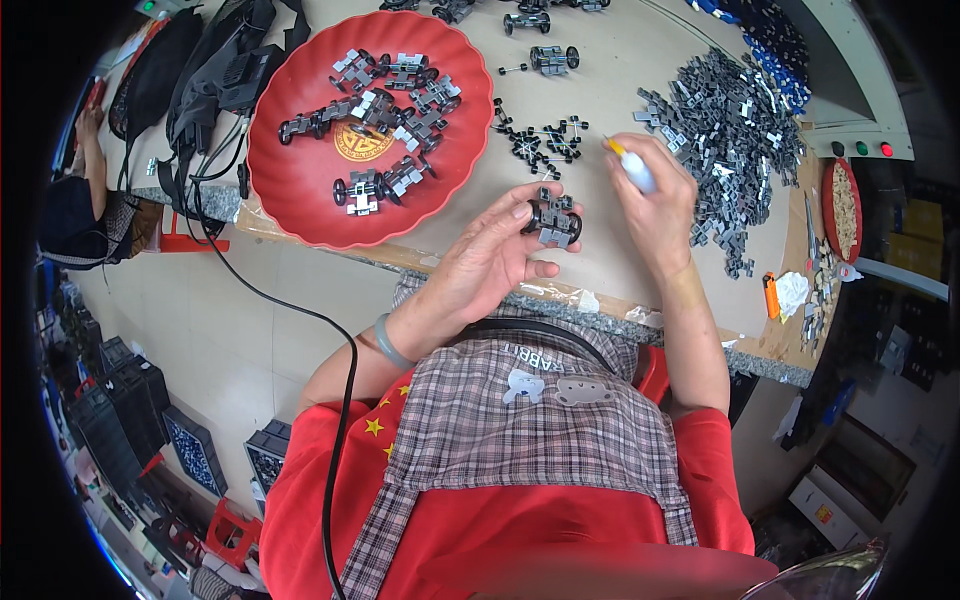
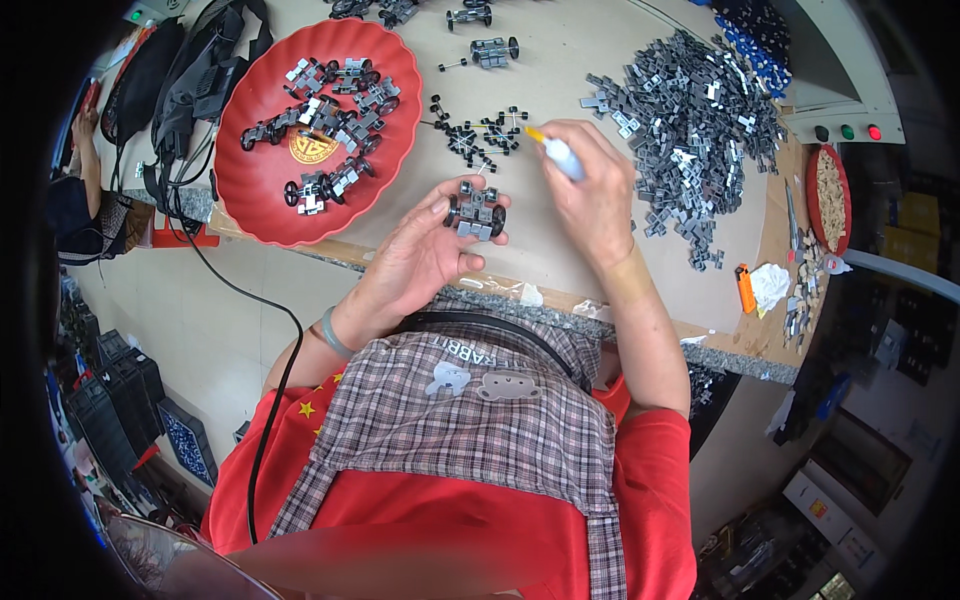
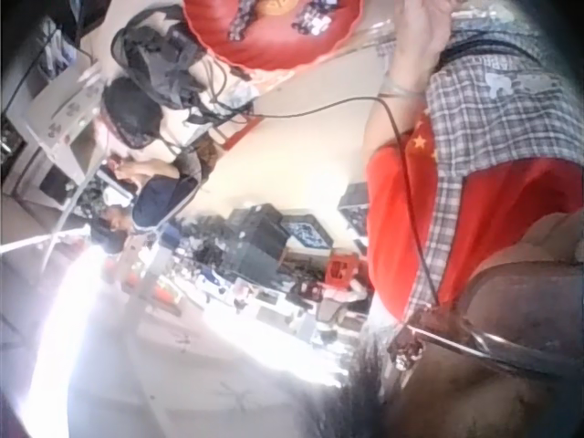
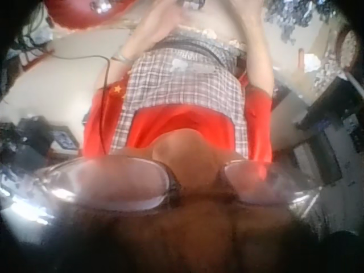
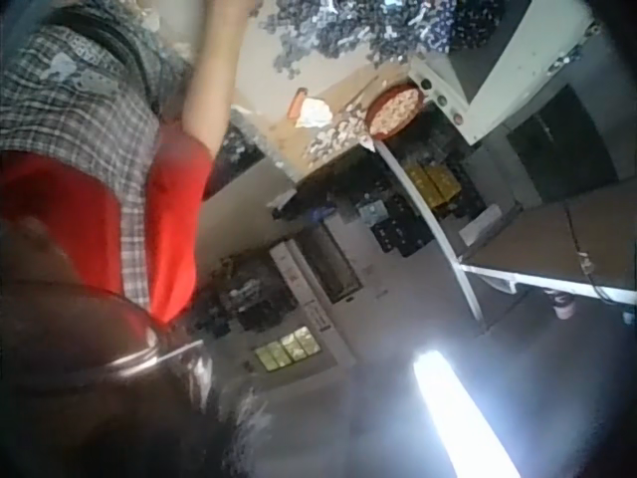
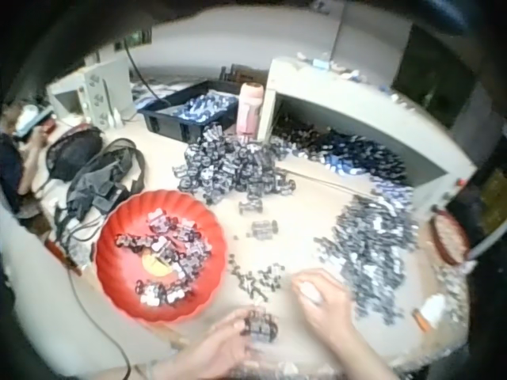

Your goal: The person assembles small plastic toy car components by hand, applying glue from a bottle to join the pieces.

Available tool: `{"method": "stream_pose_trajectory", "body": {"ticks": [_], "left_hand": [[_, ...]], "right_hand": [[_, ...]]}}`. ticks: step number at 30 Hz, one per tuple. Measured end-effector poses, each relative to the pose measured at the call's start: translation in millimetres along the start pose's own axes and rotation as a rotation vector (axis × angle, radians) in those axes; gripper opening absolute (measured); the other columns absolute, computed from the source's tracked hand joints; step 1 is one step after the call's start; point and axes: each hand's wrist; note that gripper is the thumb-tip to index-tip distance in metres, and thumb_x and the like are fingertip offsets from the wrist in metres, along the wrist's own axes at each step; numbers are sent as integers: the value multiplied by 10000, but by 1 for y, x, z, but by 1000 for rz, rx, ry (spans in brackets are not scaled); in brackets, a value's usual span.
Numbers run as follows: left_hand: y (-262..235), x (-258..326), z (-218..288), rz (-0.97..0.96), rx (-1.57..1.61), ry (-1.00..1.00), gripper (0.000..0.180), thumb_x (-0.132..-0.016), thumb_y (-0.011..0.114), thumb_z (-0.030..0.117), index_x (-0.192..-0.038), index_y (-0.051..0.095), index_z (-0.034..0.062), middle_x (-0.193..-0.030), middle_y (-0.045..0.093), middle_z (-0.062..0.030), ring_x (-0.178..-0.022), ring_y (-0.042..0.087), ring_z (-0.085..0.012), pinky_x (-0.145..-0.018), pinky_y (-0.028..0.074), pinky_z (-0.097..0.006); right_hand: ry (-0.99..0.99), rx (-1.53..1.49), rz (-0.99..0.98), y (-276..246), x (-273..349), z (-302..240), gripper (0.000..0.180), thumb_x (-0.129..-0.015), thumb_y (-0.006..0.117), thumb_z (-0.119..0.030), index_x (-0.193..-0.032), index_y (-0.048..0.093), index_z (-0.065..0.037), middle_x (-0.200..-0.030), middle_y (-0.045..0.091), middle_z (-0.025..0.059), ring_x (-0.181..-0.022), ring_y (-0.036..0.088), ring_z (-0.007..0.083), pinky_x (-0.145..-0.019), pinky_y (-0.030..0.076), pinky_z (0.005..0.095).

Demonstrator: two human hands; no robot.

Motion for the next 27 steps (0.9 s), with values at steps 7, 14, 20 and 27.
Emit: {"method": "stream_pose_trajectory", "body": {"ticks": [7,14,20,27], "left_hand": [[-2,1,1,-33,-31,-19,455,-981,428,325,-1342,362,57,-1302,478,-188,-1052,587,-238,-759,534,-289],[-2,1,2,-63,20,-18,392,-992,406,252,-1332,405,56,-1284,505,-164,-1047,588,-214,-791,523,-307],[-5,1,1,-78,40,-40,393,-1000,379,264,-1329,408,51,-1277,514,-166,-1037,593,-218,-787,511,-304],[-8,1,2,-74,66,-123,430,-983,380,318,-1307,410,38,-1227,532,-189,-952,596,-238,-736,510,-293]], "right_hand": [[55,45,-147,19,-14,16,207,-737,649,18,-928,662,-61,-938,660,71,-795,659,285,-681,528,349],[-30,136,-230,17,-22,15,215,-725,663,1,-922,676,-85,-939,655,48,-787,662,267,-663,538,351],[-55,91,-200,5,-19,25,180,-721,676,3,-892,658,-50,-889,659,60,-759,660,242,-650,521,315],[13,-288,-287,-32,1,-14,204,-696,663,24,-886,690,-47,-866,656,66,-818,658,168,-714,514,269]]}}
Point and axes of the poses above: each hand's wrist, its own x-axis away from the middle knuckle, its own y-axis out of the palm, z = x × y
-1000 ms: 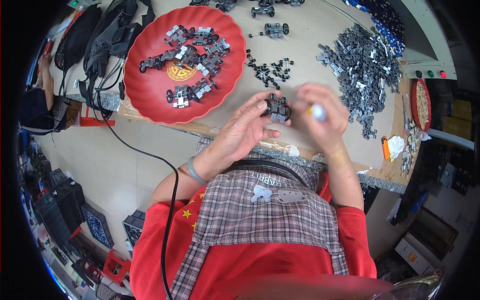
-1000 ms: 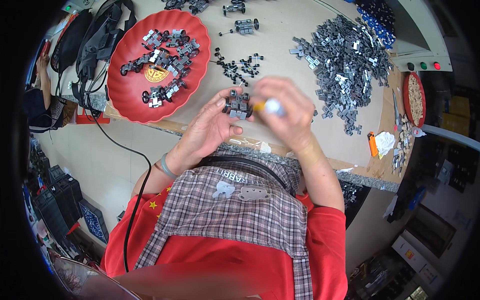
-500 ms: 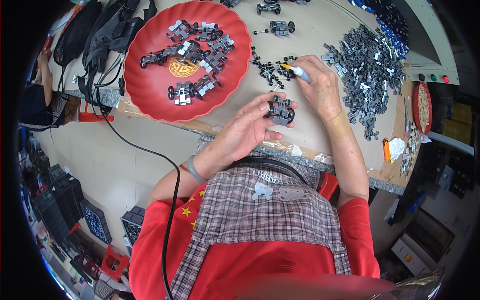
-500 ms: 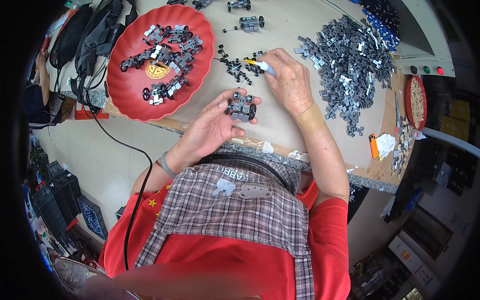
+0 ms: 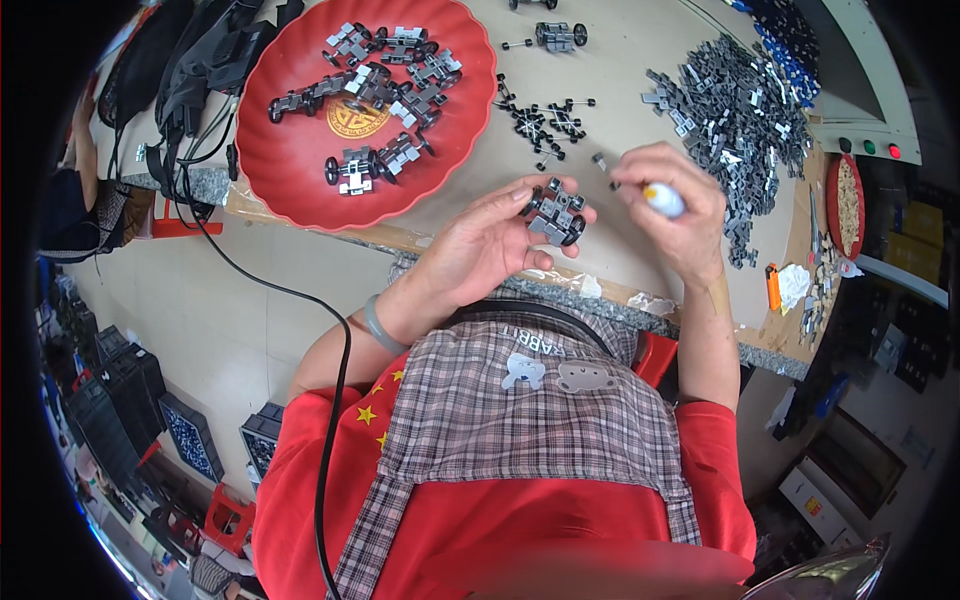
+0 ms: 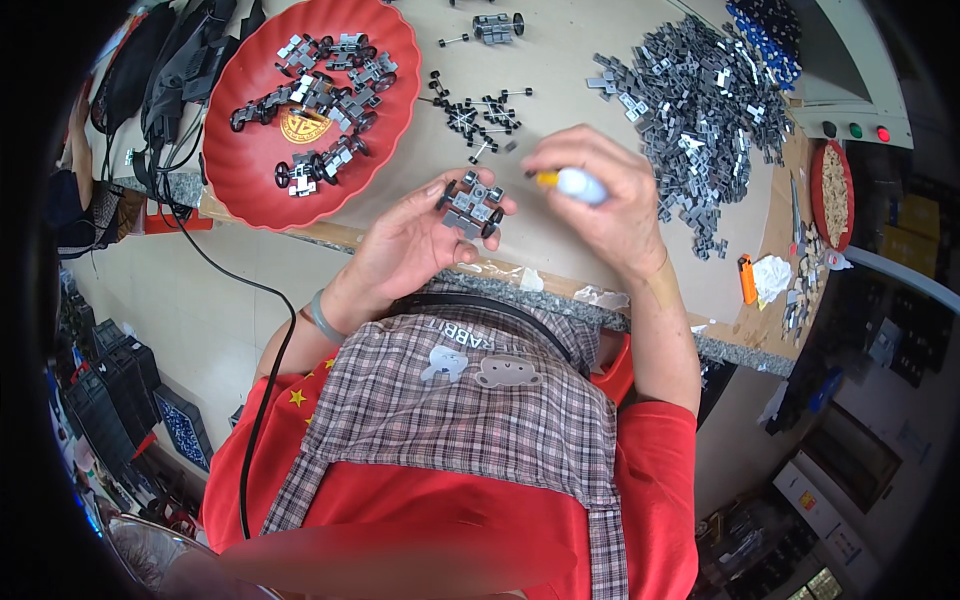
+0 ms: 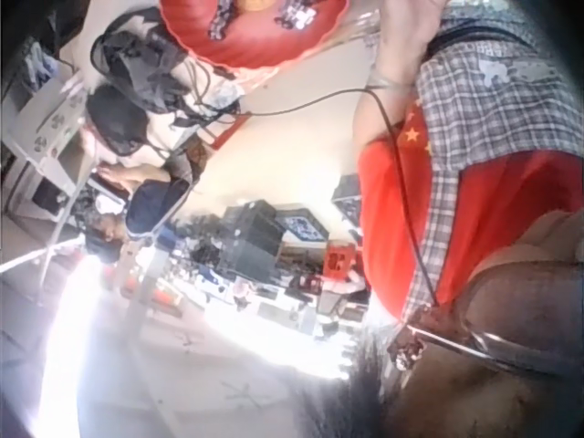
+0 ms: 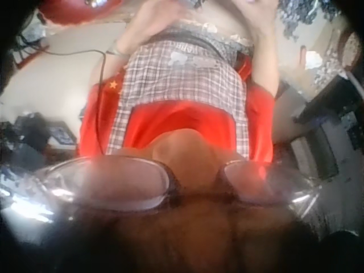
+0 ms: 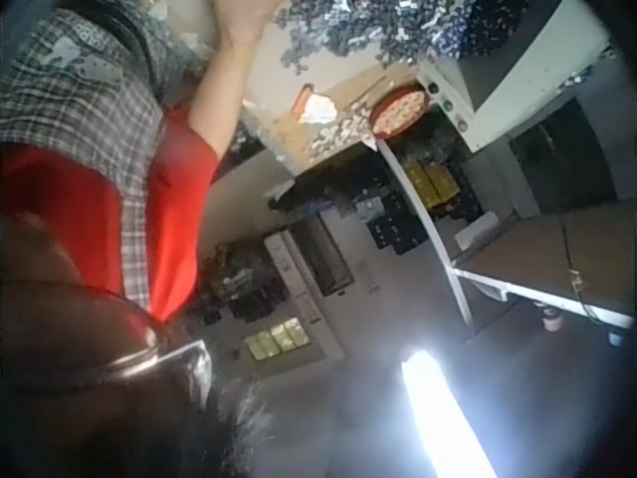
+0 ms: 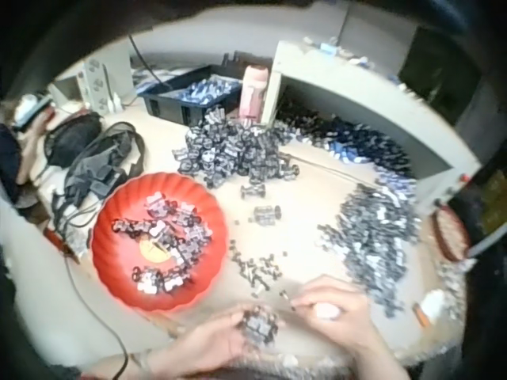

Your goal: The person assembles small plastic toy car components by hand, applying glue from a bottle to join the pieces.

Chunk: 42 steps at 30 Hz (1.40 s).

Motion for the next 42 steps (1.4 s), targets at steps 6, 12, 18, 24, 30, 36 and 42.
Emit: {"method": "stream_pose_trajectory", "body": {"ticks": [6,12,18,24,30,36,42], "left_hand": [[2,2,-1,-24,1,-53,413,-988,387,310,-1272,459,19,-1131,587,-159,-878,619,-225,-683,506,-285],[5,4,-2,9,-54,-79,410,-999,388,311,-1228,509,-7,-1051,624,-124,-851,632,-184,-623,492,-255],[6,6,-1,24,-185,-73,397,-991,422,303,-1229,504,-5,-1103,587,-102,-896,589,-146,-633,507,-264],[7,5,0,40,-238,-90,406,-988,436,323,-1196,535,-11,-1063,606,-99,-891,586,-135,-623,478,-249],[5,5,0,45,-233,-126,392,-975,478,334,-1119,569,-20,-968,639,-93,-830,616,-128,-628,495,-235],[2,3,-1,48,-224,-111,393,-970,488,323,-1120,569,-30,-984,638,-105,-814,637,-148,-639,517,-251],[9,2,1,27,-157,-127,387,-972,461,249,-1217,512,-46,-1112,596,-153,-982,626,-224,-727,553,-320]], "right_hand": [[-20,-69,-117,4,12,-19,232,-675,694,9,-896,706,-61,-872,641,55,-768,649,170,-636,526,294],[-96,39,-188,4,17,-19,288,-607,716,8,-884,695,-67,-869,634,43,-756,637,188,-614,517,299],[-91,97,-230,3,18,-25,321,-582,716,19,-890,685,-68,-906,625,49,-746,634,189,-605,516,304],[-125,157,-226,2,18,-33,266,-592,722,3,-847,666,-50,-959,636,53,-743,651,198,-602,532,305],[-230,234,-226,1,17,-36,240,-588,747,-48,-804,643,-46,-959,651,44,-755,666,205,-617,548,311],[-126,197,-235,3,17,-36,253,-600,745,-35,-829,640,-57,-955,651,41,-753,664,220,-620,550,318],[-38,-9,-200,3,22,-18,271,-628,717,17,-886,668,-46,-1026,645,60,-770,666,192,-618,540,309]]}}
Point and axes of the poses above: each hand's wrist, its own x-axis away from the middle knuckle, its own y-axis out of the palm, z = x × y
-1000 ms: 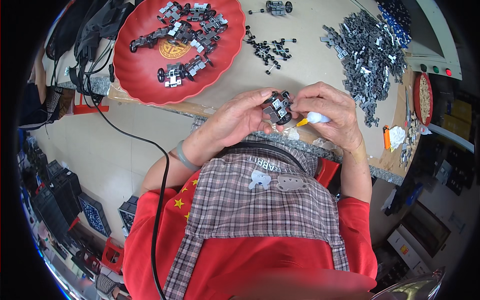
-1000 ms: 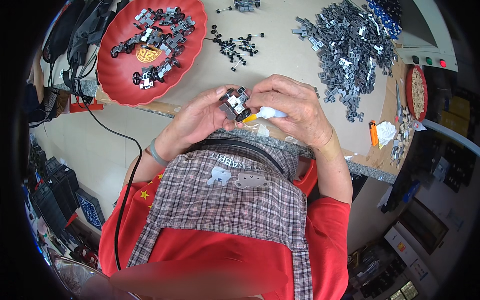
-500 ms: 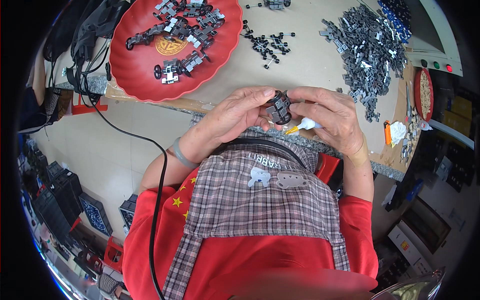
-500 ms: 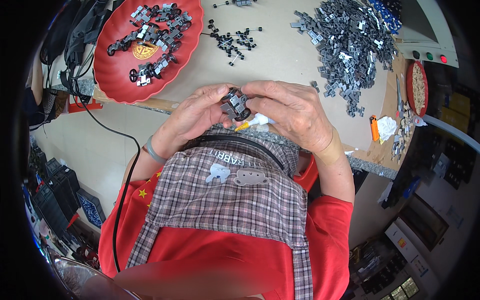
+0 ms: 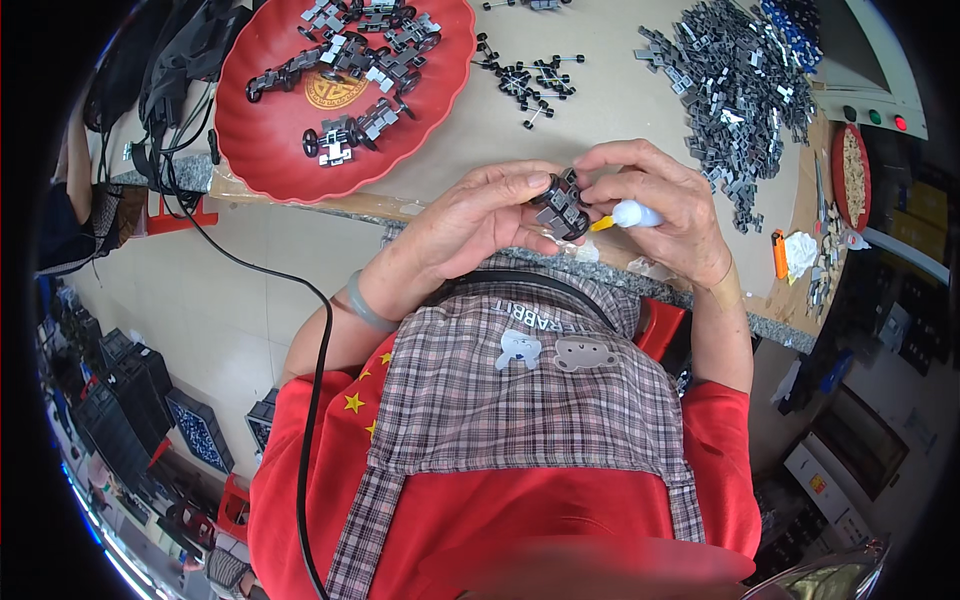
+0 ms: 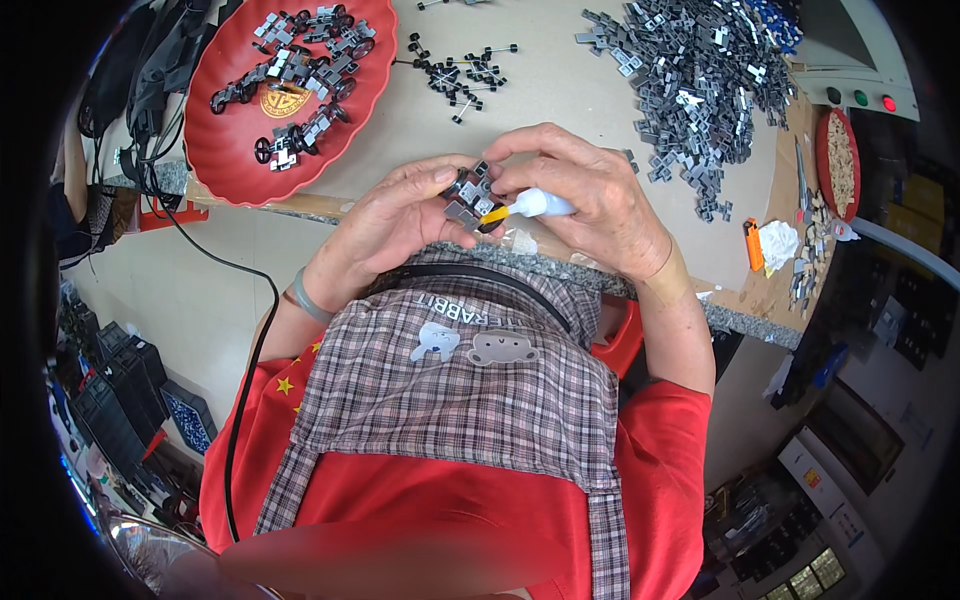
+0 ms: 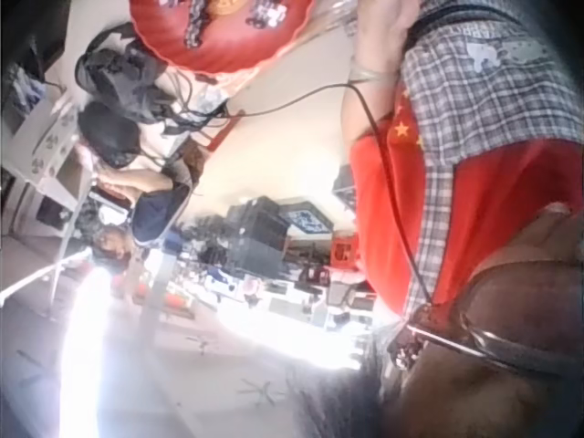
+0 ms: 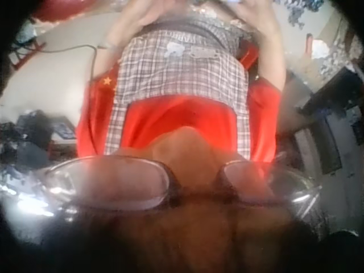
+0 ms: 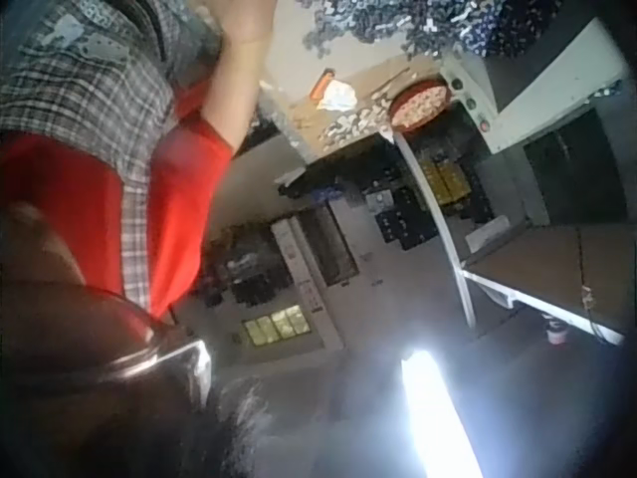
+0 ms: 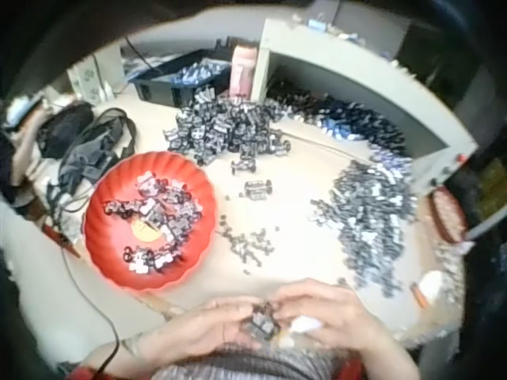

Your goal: The person assembles small plastic toy car components by hand, applying glue from a bottle to join the pieces.

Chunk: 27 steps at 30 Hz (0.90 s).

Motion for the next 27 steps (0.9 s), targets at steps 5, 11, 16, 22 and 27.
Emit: {"method": "stream_pose_trajectory", "body": {"ticks": [5,11,16,22,27], "left_hand": [[1,-3,0,-11,17,22,378,-956,467,199,-1242,488,-47,-1181,561,-160,-1053,601,-232,-823,556,-356],[0,-3,-2,18,7,32,361,-927,511,142,-1235,495,-45,-1185,561,-153,-1072,590,-219,-860,537,-359],[-3,-3,-4,-17,78,32,362,-931,508,124,-1247,492,-52,-1172,578,-156,-1078,588,-220,-891,521,-369],[-4,-2,-8,39,45,22,350,-938,500,118,-1233,507,-69,-1174,584,-151,-1070,590,-201,-904,510,-350],[-5,-4,-6,25,62,28,334,-939,493,112,-1217,523,-70,-1169,586,-142,-1059,589,-183,-897,506,-329]], "right_hand": [[42,1,33,-2,5,0,254,-656,693,37,-899,683,-35,-1068,630,92,-761,653,158,-625,527,282],[4,59,74,4,5,2,265,-670,698,28,-924,697,-45,-1056,626,83,-712,626,140,-617,516,262],[-14,62,153,8,6,3,377,-653,711,15,-1016,708,-88,-978,621,67,-723,631,153,-595,520,270],[-15,65,73,7,6,-1,373,-631,723,22,-992,704,-68,-878,607,50,-690,628,154,-555,511,278],[-41,201,48,4,-1,-9,370,-614,728,22,-972,698,-65,-852,599,44,-673,625,166,-540,509,292]]}}
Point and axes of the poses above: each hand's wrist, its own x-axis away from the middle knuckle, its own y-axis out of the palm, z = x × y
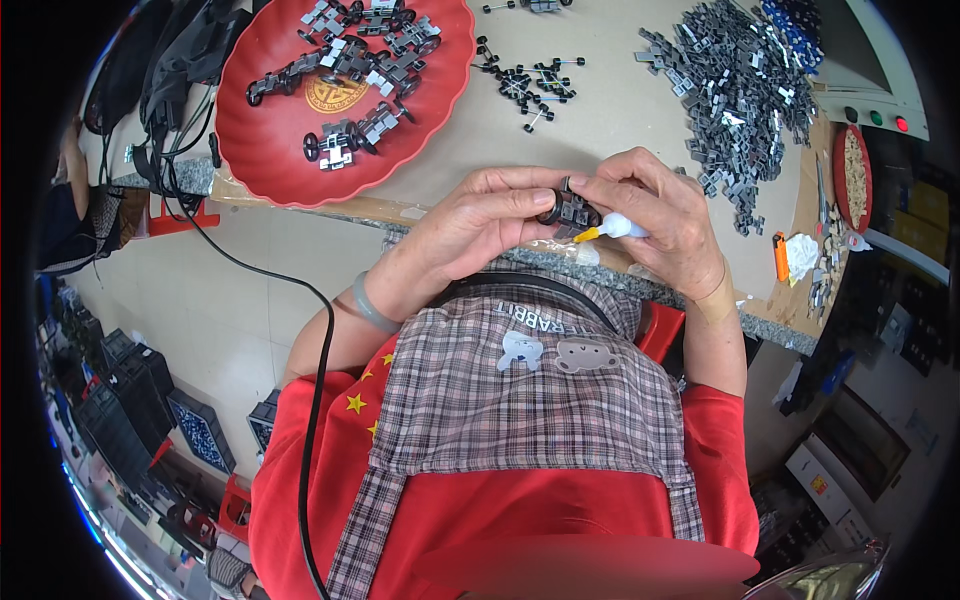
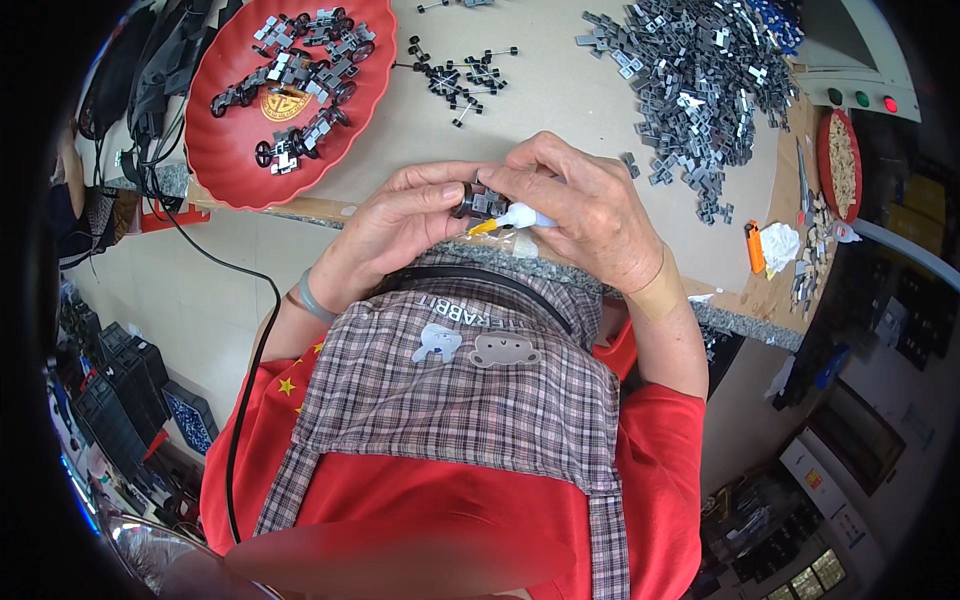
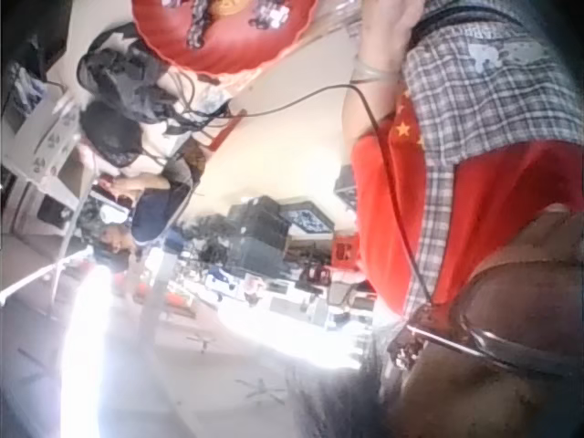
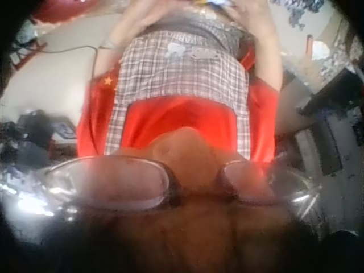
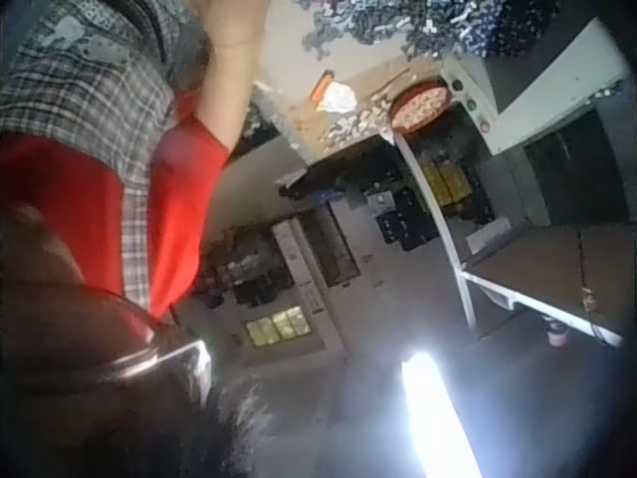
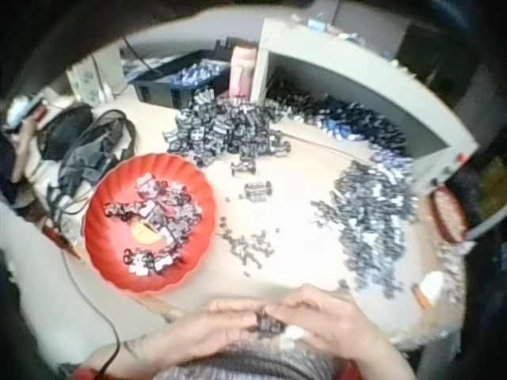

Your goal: The person assembles small plastic toy car components by hand, applying glue from a bottle to join the pieces.

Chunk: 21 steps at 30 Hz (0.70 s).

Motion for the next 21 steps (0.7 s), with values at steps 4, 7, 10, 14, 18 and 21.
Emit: {"method": "stream_pose_trajectory", "body": {"ticks": [4,7,10,14,18,21], "left_hand": [[5,-1,2,-21,87,48,324,-935,489,111,-1189,538,-83,-1145,593,-137,-1056,583,-174,-906,493,-324],[7,-2,1,71,40,32,324,-924,495,105,-1183,543,-85,-1114,601,-132,-1050,583,-175,-914,485,-328],[5,-4,0,73,16,28,309,-910,514,105,-1157,560,-73,-1099,606,-134,-1044,588,-186,-914,486,-337],[5,-2,6,45,27,-8,298,-897,532,122,-1130,571,-59,-1114,606,-149,-1046,593,-195,-923,485,-349],[12,-3,8,28,15,27,285,-888,535,142,-1118,560,-25,-1161,587,-203,-1068,593,-248,-940,475,-375],[10,-5,8,20,17,34,264,-889,525,146,-1102,552,-7,-1185,572,-235,-1089,584,-283,-951,466,-385]], "right_hand": [[-31,88,-18,1,-2,-4,405,-612,724,24,-1003,682,-70,-844,589,38,-660,623,173,-537,516,306],[-43,101,-41,1,-3,-4,403,-626,715,25,-1016,673,-70,-854,588,33,-660,622,178,-534,521,311],[-12,56,-41,2,-3,-5,381,-630,702,45,-990,683,-77,-856,592,42,-674,625,170,-557,531,304],[-8,-100,22,3,-1,2,437,-651,715,53,-1065,617,-45,-909,595,57,-710,616,134,-605,523,269],[281,-686,205,1,21,17,438,-748,657,1,-1118,424,-11,-1098,515,127,-835,551,115,-724,471,243],[341,-756,272,1,31,16,349,-782,623,-20,-1090,459,-14,-1065,484,123,-857,548,131,-760,480,256]]}}
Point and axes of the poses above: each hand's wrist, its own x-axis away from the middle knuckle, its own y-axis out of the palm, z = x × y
